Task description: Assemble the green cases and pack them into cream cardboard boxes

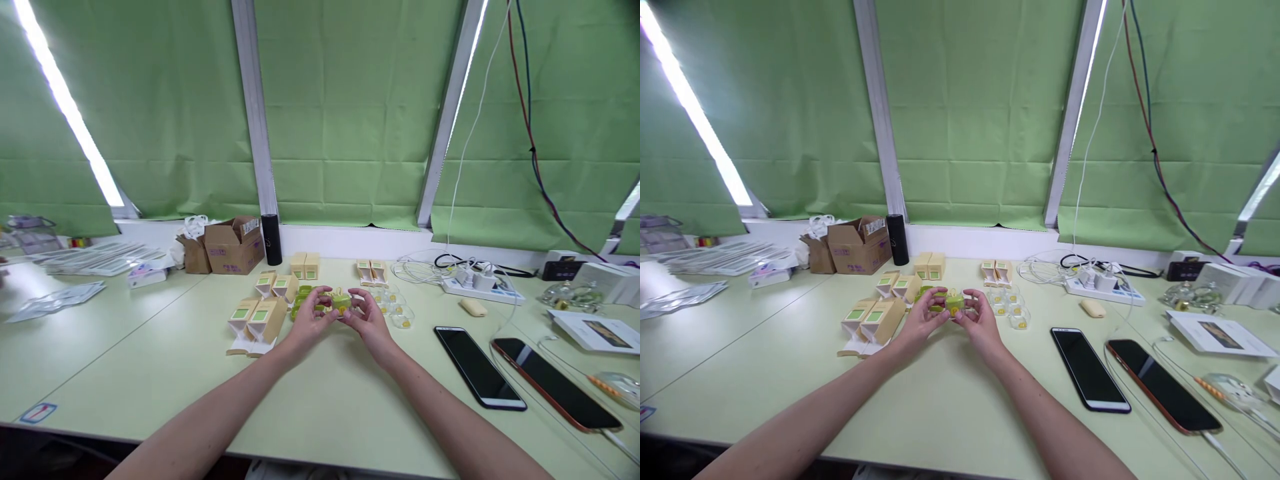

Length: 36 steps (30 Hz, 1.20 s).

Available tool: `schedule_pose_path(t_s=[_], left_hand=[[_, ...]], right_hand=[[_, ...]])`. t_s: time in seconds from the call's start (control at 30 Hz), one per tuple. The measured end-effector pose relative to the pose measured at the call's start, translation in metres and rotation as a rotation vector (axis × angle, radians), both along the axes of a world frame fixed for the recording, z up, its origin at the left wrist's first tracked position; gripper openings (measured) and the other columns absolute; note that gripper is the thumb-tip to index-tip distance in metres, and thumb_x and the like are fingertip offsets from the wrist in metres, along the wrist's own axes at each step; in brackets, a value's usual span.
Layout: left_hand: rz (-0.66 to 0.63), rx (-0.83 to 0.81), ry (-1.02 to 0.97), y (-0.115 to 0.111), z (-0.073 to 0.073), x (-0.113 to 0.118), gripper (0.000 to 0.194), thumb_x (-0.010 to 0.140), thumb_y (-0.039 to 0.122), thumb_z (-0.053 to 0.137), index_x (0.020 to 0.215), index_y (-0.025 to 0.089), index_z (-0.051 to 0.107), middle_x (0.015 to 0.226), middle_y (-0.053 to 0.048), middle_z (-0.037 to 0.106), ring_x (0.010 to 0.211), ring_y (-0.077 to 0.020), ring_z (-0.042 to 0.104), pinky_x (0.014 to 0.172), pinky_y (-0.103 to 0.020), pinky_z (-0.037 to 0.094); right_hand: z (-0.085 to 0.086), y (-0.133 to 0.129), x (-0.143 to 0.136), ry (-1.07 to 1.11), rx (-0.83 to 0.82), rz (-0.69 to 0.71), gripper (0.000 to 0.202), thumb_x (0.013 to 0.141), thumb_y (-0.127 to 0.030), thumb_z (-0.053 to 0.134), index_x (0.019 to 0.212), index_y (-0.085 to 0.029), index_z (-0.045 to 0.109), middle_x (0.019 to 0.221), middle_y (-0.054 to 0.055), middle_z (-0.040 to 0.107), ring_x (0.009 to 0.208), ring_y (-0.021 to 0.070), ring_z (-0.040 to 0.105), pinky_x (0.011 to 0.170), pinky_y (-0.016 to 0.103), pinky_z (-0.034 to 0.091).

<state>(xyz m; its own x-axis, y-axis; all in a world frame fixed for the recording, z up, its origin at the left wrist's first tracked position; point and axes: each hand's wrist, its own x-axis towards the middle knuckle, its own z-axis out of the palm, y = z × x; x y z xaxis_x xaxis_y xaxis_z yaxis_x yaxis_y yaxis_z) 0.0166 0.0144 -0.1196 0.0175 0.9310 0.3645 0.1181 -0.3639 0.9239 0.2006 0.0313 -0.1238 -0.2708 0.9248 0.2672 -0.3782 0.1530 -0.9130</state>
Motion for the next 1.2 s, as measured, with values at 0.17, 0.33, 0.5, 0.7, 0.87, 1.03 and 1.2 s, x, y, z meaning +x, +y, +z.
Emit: schedule_pose_path(t_s=[0.17, 0.33, 0.5, 0.7, 0.87, 1.03, 1.2], left_hand=[[0.047, 0.065, 0.115, -0.006, 0.002, 0.005, 0.063, 0.082, 0.042, 0.086, 0.135, 0.024, 0.058, 0.127, -0.013, 0.067, 0.120, -0.0285, 0.062, 0.092, -0.038, 0.054], [0.065, 0.111, 0.149, -0.008, 0.004, 0.007, 0.053, 0.086, 0.039, 0.082, 0.132, 0.025, 0.062, 0.133, -0.012, 0.067, 0.114, -0.0268, 0.065, 0.089, -0.038, 0.056], [0.073, 0.132, 0.178, -0.010, 0.009, 0.006, 0.044, 0.087, 0.039, 0.081, 0.126, 0.024, 0.066, 0.127, -0.010, 0.070, 0.112, -0.0257, 0.067, 0.091, -0.037, 0.056], [0.117, 0.149, 0.171, -0.011, 0.012, 0.007, 0.044, 0.086, 0.035, 0.082, 0.126, 0.025, 0.068, 0.128, -0.009, 0.071, 0.113, -0.0255, 0.067, 0.094, -0.038, 0.055], [0.142, 0.154, 0.155, -0.011, 0.007, 0.007, 0.060, 0.081, 0.035, 0.088, 0.134, 0.025, 0.061, 0.122, -0.009, 0.071, 0.110, -0.0249, 0.068, 0.097, -0.040, 0.055], [0.054, 0.227, 0.121, -0.012, 0.004, 0.007, 0.048, 0.093, 0.038, 0.078, 0.134, 0.024, 0.058, 0.120, -0.011, 0.072, 0.116, -0.0251, 0.069, 0.099, -0.040, 0.055], [0.016, 0.236, 0.117, -0.015, 0.007, 0.009, 0.044, 0.096, 0.036, 0.076, 0.134, 0.023, 0.058, 0.122, -0.012, 0.073, 0.119, -0.0261, 0.069, 0.099, -0.041, 0.054]], right_hand=[[0.002, -0.002, -0.001, 0.002, 0.021, -0.018, 0.062, 0.075, -0.046, 0.093, 0.125, -0.029, 0.059, 0.114, 0.003, 0.070, 0.094, 0.0200, 0.077, 0.094, 0.040, 0.064], [0.003, -0.004, -0.001, -0.010, 0.044, -0.011, 0.058, 0.077, -0.047, 0.091, 0.125, -0.029, 0.062, 0.114, 0.003, 0.071, 0.095, 0.0204, 0.076, 0.094, 0.039, 0.063], [0.006, -0.001, 0.001, -0.027, 0.078, -0.015, 0.053, 0.076, -0.046, 0.092, 0.119, -0.028, 0.066, 0.112, 0.004, 0.073, 0.096, 0.0226, 0.076, 0.096, 0.042, 0.062], [0.008, -0.001, 0.001, 0.015, 0.093, -0.008, 0.053, 0.076, -0.047, 0.093, 0.118, -0.028, 0.068, 0.113, 0.004, 0.073, 0.096, 0.0227, 0.077, 0.094, 0.041, 0.063], [0.005, -0.001, 0.000, 0.154, -0.018, 0.082, 0.058, 0.080, -0.051, 0.090, 0.128, -0.030, 0.067, 0.110, 0.006, 0.078, 0.097, 0.0259, 0.079, 0.096, 0.046, 0.063], [0.000, 0.006, 0.003, 0.320, -0.111, 0.189, 0.045, 0.083, -0.048, 0.087, 0.119, -0.029, 0.068, 0.107, 0.006, 0.083, 0.095, 0.0303, 0.082, 0.100, 0.057, 0.061], [-0.005, 0.012, 0.005, 0.350, -0.126, 0.180, 0.032, 0.087, -0.044, 0.081, 0.110, -0.026, 0.069, 0.106, 0.008, 0.083, 0.092, 0.0319, 0.083, 0.102, 0.062, 0.060]])
